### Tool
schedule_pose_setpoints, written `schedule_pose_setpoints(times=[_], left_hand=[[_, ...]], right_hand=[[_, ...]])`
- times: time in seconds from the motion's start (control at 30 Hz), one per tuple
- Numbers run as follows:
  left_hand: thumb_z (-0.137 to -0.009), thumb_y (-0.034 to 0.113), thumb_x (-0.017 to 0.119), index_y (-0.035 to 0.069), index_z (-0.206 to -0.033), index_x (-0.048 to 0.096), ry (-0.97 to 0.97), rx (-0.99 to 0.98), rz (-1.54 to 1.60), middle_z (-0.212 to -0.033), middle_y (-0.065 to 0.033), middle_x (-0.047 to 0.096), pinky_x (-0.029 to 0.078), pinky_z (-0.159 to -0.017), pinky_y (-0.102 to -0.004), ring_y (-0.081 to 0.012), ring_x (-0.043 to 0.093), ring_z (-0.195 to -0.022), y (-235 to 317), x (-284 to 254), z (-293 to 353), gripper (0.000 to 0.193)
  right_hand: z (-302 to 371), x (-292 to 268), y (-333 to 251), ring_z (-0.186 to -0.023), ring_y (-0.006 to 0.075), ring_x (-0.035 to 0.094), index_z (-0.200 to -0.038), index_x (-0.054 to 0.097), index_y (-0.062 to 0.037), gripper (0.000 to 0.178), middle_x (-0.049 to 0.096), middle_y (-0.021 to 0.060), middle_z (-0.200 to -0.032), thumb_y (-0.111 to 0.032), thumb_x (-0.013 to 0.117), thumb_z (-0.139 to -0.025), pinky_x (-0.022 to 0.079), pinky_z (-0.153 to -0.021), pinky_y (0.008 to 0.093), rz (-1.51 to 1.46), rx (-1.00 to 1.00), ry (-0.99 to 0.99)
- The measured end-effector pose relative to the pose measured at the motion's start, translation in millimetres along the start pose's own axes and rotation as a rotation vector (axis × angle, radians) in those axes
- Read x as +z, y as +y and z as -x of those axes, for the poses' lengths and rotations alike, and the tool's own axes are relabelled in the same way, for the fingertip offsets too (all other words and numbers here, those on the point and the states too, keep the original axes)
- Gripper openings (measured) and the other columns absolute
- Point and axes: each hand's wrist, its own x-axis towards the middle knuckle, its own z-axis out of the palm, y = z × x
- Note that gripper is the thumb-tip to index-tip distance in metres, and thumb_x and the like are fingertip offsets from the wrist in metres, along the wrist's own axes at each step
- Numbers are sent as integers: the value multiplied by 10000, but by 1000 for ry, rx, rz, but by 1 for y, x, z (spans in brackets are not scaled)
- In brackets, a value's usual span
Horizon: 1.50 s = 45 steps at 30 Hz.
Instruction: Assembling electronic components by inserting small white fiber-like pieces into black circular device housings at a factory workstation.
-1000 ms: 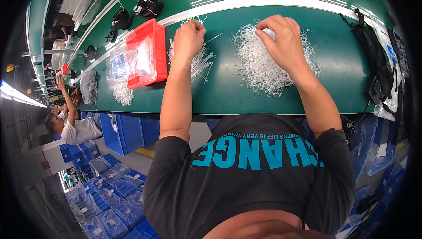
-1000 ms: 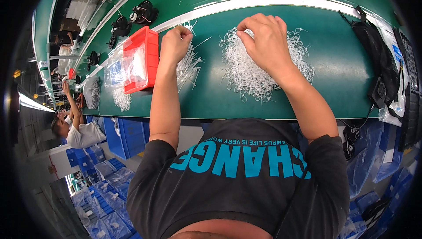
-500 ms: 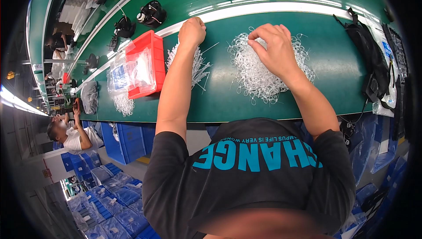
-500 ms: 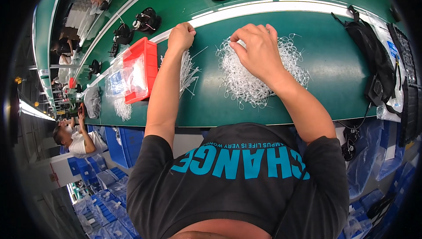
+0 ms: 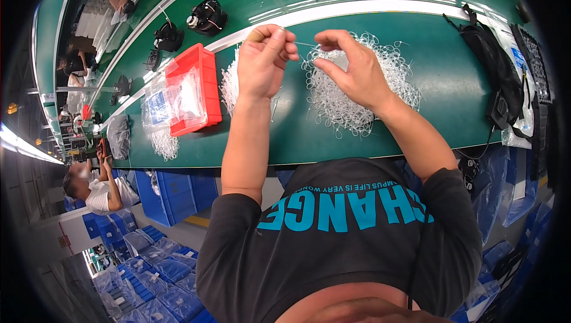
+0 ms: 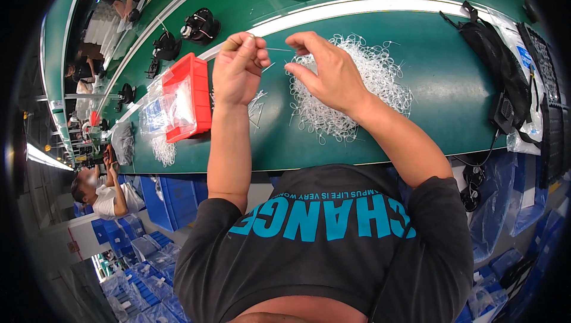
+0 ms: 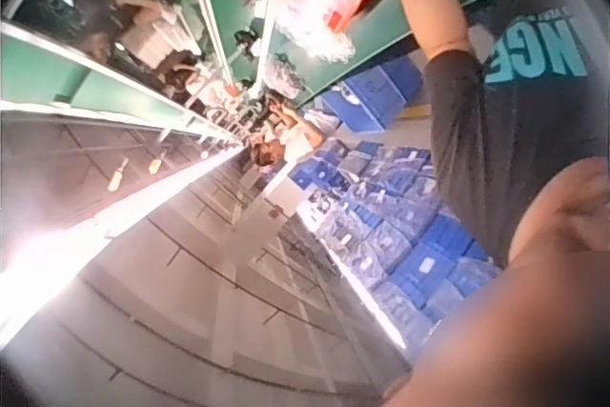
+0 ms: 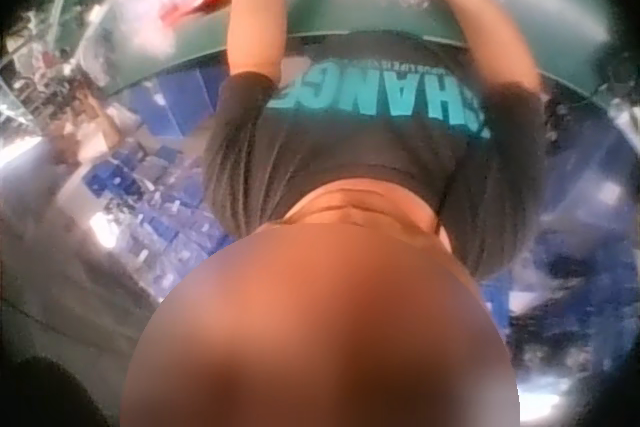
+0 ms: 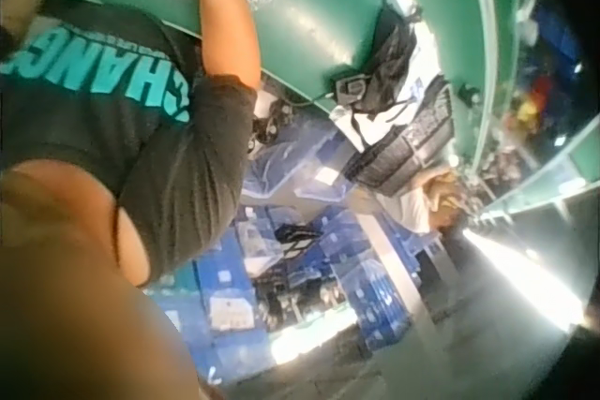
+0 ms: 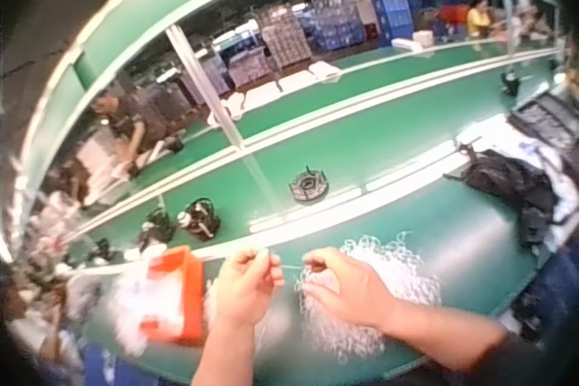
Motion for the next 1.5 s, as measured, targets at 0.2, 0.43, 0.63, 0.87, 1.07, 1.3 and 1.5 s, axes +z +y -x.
schedule_pose_setpoints(times=[0.2,0.43,0.63,0.87,1.07,1.3,1.5], left_hand=[[-907,-3,614,0,-1006,591,11,-19,-17,-920,-130,671,579,-654,-286,-160,664,-750,-18,20,16,102],[-885,26,666,-30,-985,614,86,-62,-122,-850,-98,676,581,-650,-281,-157,669,-708,-34,33,30,126],[-889,17,659,-32,-989,613,147,33,-116,-850,-104,672,585,-667,-281,-159,670,-716,-32,34,29,120],[-887,12,660,-37,-990,624,126,50,-168,-852,-102,673,585,-663,-279,-153,667,-718,-33,34,29,120],[-889,7,653,-39,-992,624,88,27,-282,-857,-100,674,585,-662,-278,-148,668,-723,-38,34,33,117],[-899,-15,627,-47,-990,621,145,110,-140,-887,-106,672,591,-694,-279,-161,674,-751,-43,40,30,96],[-895,-33,620,-45,-995,627,104,111,-214,-899,-108,676,591,-702,-280,-159,674,-755,-40,41,36,101]], right_hand=[[2,-3,5,-858,154,663,-1074,597,-3,256,666,82,-916,-50,699,-845,533,-794,287,-154,131,-49],[2,3,-6,-783,166,665,-967,627,-8,141,680,91,-837,-52,682,-845,530,-715,294,-300,170,178],[2,2,-7,-707,178,664,-921,660,-23,94,683,83,-810,-47,675,-832,526,-626,290,-110,51,104],[2,-2,-3,-731,178,669,-912,676,-18,96,688,90,-829,-36,691,-820,523,-653,283,-93,86,61],[3,-1,1,-760,176,680,-930,661,-3,118,696,98,-837,-50,695,-828,532,-685,288,-119,132,62],[3,-1,-5,-772,189,691,-922,641,12,116,698,117,-825,-58,678,-837,546,-713,300,-180,200,42],[4,-2,-3,-746,201,684,-904,643,18,101,684,119,-819,-44,671,-829,542,-671,304,-128,160,41]])
